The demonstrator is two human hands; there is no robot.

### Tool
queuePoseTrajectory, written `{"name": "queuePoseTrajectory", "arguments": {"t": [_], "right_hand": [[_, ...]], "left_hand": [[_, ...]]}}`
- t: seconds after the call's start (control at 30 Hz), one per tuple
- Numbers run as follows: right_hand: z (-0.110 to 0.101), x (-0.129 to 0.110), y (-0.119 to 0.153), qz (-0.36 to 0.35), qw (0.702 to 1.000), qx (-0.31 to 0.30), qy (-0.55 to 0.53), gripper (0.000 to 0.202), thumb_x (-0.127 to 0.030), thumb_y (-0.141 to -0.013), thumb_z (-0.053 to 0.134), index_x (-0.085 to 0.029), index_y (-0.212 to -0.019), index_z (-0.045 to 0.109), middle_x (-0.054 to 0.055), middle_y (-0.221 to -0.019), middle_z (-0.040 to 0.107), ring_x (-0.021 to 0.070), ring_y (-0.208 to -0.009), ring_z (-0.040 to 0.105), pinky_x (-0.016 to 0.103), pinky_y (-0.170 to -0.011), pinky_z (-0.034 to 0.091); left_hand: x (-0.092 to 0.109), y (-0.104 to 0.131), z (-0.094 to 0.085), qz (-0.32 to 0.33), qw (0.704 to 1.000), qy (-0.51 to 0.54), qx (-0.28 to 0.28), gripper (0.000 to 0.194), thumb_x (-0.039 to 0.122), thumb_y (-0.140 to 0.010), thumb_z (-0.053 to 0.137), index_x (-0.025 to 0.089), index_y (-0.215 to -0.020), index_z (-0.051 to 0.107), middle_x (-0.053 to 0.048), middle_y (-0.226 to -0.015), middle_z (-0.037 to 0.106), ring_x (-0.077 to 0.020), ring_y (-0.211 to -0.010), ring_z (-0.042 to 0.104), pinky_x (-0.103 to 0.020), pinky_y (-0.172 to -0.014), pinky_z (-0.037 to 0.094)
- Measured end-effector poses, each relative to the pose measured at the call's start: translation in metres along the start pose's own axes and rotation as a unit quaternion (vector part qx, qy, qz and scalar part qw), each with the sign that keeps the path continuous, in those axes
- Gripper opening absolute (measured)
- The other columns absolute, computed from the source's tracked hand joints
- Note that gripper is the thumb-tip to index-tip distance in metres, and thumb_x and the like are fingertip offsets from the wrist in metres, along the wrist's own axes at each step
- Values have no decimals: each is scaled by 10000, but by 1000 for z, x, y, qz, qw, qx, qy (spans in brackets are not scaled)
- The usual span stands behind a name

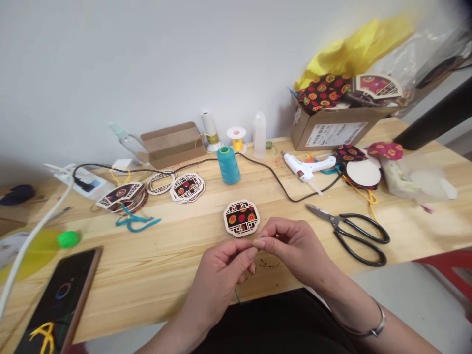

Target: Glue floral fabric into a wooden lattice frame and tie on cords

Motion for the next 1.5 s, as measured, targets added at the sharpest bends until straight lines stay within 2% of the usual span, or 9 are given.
{"name": "queuePoseTrajectory", "arguments": {"t": [0.27, 0.47, 0.57, 0.63, 0.7, 0.83, 1.27, 1.37, 1.5], "right_hand": [[1, 2, 0, 8, 1000, 5, -15, 218, -331, -675, 743, -156, -605, 632, -15, -589, 584, 104, -583, 493, 240, -587, 424], [-39, -15, 11, -46, 993, 100, 46, 231, -342, -735, 702, -176, -617, 595, -15, -591, 546, 107, -569, 457, 236, -531, 368], [-37, -26, 29, -66, 984, -38, 164, 388, -328, -826, 616, -175, -489, 501, -23, -518, 455, 91, -500, 405, 236, -470, 311], [-23, -23, 46, -62, 946, -181, 263, 387, -291, -853, 582, -177, -488, 523, -11, -561, 492, 90, -494, 424, 235, -464, 319], [-19, -19, 55, -64, 904, -223, 359, 203, -213, -857, 560, -205, -671, 641, 15, -763, 593, 110, -600, 512, 238, -538, 386], [-19, -10, 44, -79, 873, -127, 464, 202, -143, -879, 492, -236, -960, 652, 37, -899, 601, 151, -759, 563, 272, -666, 433], [23, 12, 34, -185, 708, -6, 682, 168, -2, -656, 558, -164, -698, 576, 65, -703, 574, 210, -646, 489, 331, -592, 355], [7, 7, 25, -166, 763, 10, 624, 159, -38, -754, 501, -157, -717, 599, 69, -711, 588, 206, -677, 523, 321, -614, 374], [-39, -4, 10, -64, 922, 73, 374, 169, -222, -864, 495, -177, -765, 623, 38, -718, 605, 168, -675, 536, 287, -633, 398]], "left_hand": [[6, 1, 0, 22, 998, -52, 5, 212, 333, -791, 652, 168, -662, 680, 28, -546, 522, -62, -472, 343, -202, -456, 249], [6, 1, -9, 30, 998, -49, 30, 215, 322, -785, 663, 151, -655, 682, 23, -546, 533, -55, -465, 333, -200, -446, 235], [5, -1, -17, 25, 998, 12, 62, 172, 319, -752, 697, 148, -740, 715, 24, -550, 544, -44, -445, 308, -194, -428, 213], [6, -3, -20, 27, 996, 45, 74, 165, 312, -741, 708, 149, -761, 724, 22, -554, 550, -42, -449, 320, -187, -426, 216], [6, -4, -21, 28, 994, 68, 84, 159, 305, -730, 719, 149, -759, 728, 21, -555, 551, -42, -453, 335, -182, -425, 223], [6, -6, -20, 21, 991, 90, 95, 163, 296, -704, 739, 145, -765, 734, 20, -547, 547, -40, -452, 335, -178, -416, 222], [12, -2, -20, 33, 991, 97, 87, 163, 282, -724, 719, 130, -679, 686, 25, -552, 520, -34, -457, 311, -176, -415, 208], [11, -3, -20, 31, 991, 97, 87, 165, 292, -721, 722, 133, -690, 690, 22, -562, 524, -34, -460, 303, -178, -417, 204], [8, -4, -22, 27, 991, 98, 88, 173, 306, -709, 733, 135, -712, 704, 22, -558, 521, -35, -462, 308, -177, -417, 204]]}}
Point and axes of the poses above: each hand's wrist, its own y-axis away from the middle knuckle, its own z-axis out of the palm, x = y × z, the point moved 8 cm from there along -y, towards the middle knuckle
